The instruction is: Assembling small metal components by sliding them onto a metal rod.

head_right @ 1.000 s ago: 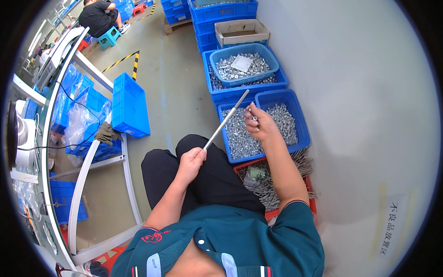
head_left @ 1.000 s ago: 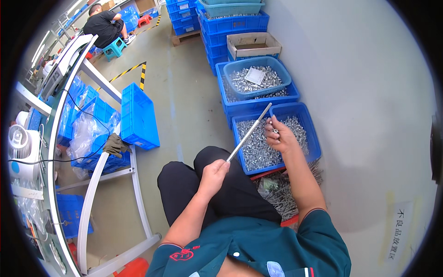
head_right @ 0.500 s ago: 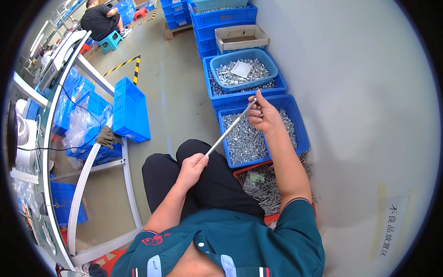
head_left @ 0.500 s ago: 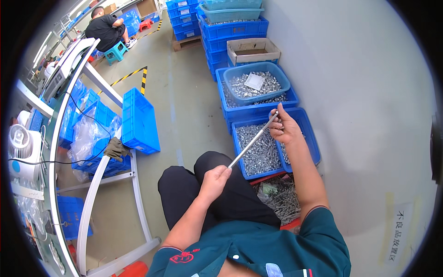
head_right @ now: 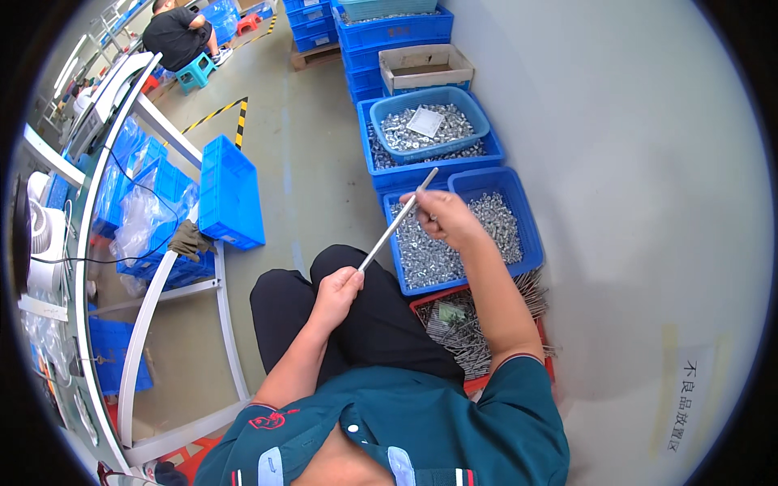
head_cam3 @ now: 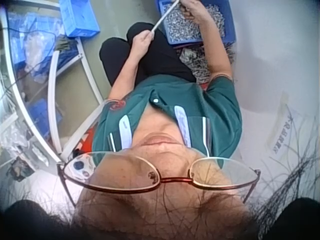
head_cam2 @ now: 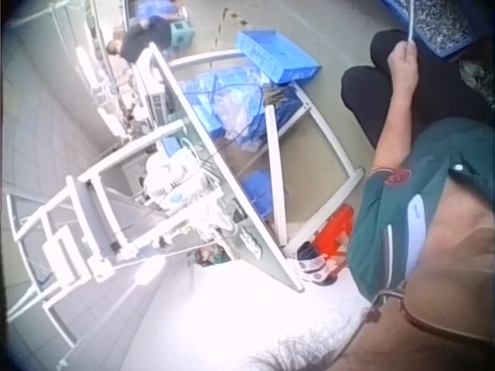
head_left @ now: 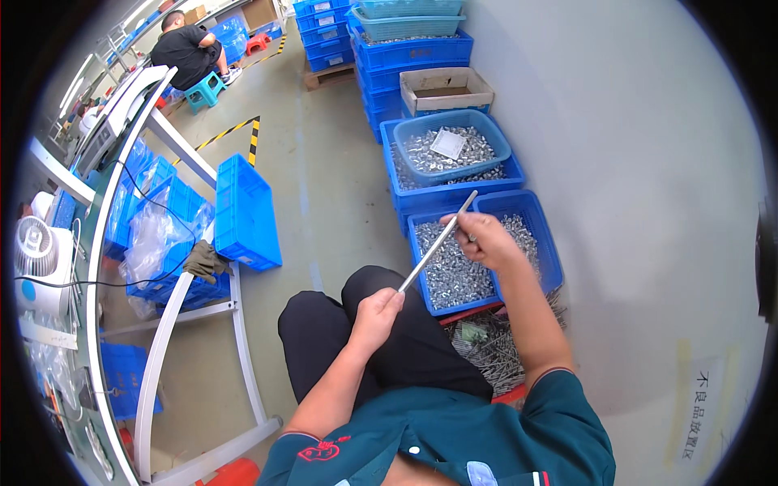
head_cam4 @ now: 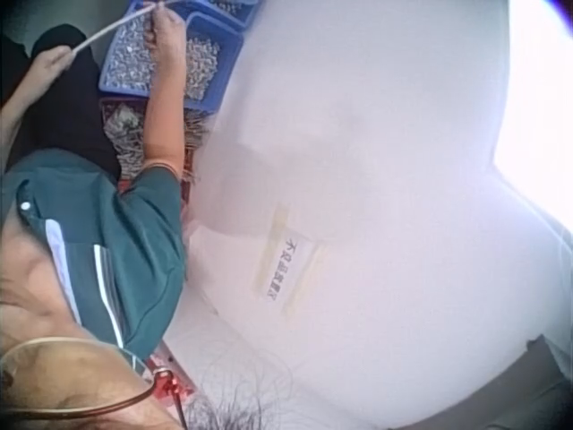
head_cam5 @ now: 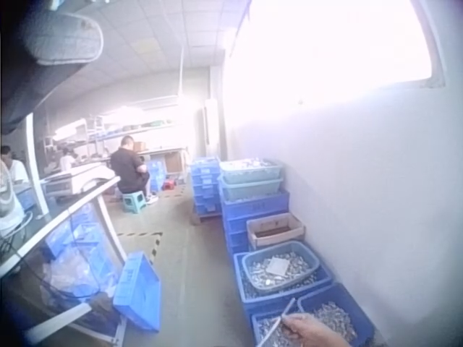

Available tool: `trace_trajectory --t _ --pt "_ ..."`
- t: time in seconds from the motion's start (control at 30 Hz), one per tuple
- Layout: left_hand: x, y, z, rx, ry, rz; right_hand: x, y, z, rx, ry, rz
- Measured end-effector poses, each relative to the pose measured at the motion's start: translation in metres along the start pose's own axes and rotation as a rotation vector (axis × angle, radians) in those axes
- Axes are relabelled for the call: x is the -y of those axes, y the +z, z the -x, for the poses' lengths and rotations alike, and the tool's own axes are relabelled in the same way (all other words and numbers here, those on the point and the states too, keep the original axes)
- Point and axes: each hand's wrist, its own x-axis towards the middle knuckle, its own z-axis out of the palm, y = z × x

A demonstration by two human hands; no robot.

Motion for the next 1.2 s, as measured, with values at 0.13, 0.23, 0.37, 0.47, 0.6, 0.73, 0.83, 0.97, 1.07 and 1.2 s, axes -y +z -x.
trace_trajectory --t 0.13,0.23,0.37,0.47,0.6,0.73,0.83,0.97,1.07,1.2 --pt "0.001 -0.002 0.0 0.013 -0.077 0.066 -0.042 -0.02 -0.006 0.06 0.179 -0.367" --pt "0.004 -0.004 0.0 0.021 -0.092 0.084 -0.08 -0.041 -0.027 -0.249 0.344 -0.742" --pt "0.002 0.001 -0.002 0.021 -0.063 0.113 -0.117 -0.069 -0.038 -0.283 0.402 -0.782" --pt "-0.002 -0.003 -0.001 0.031 -0.068 0.068 -0.094 -0.057 -0.032 -0.207 0.273 -0.681" --pt "0.0 -0.004 -0.002 0.029 -0.084 0.05 -0.061 -0.047 -0.023 -0.095 0.071 -0.668" --pt "0.0 -0.002 -0.002 0.033 -0.081 0.065 -0.038 -0.054 -0.017 0.007 -0.017 -0.757" --pt "0.0 -0.001 -0.001 0.034 -0.065 0.027 -0.021 -0.055 -0.014 0.011 -0.016 -0.765" --pt "0.001 -0.002 0.0 0.034 -0.045 -0.018 -0.007 -0.05 -0.015 0.069 -0.031 -0.777" --pt "-0.002 -0.001 0.002 0.047 -0.006 -0.054 0.001 -0.048 -0.014 -0.014 -0.028 -0.677" --pt "0.0 0.0 0.001 0.033 0.042 -0.067 0.01 -0.039 -0.013 -0.071 -0.022 -0.545"
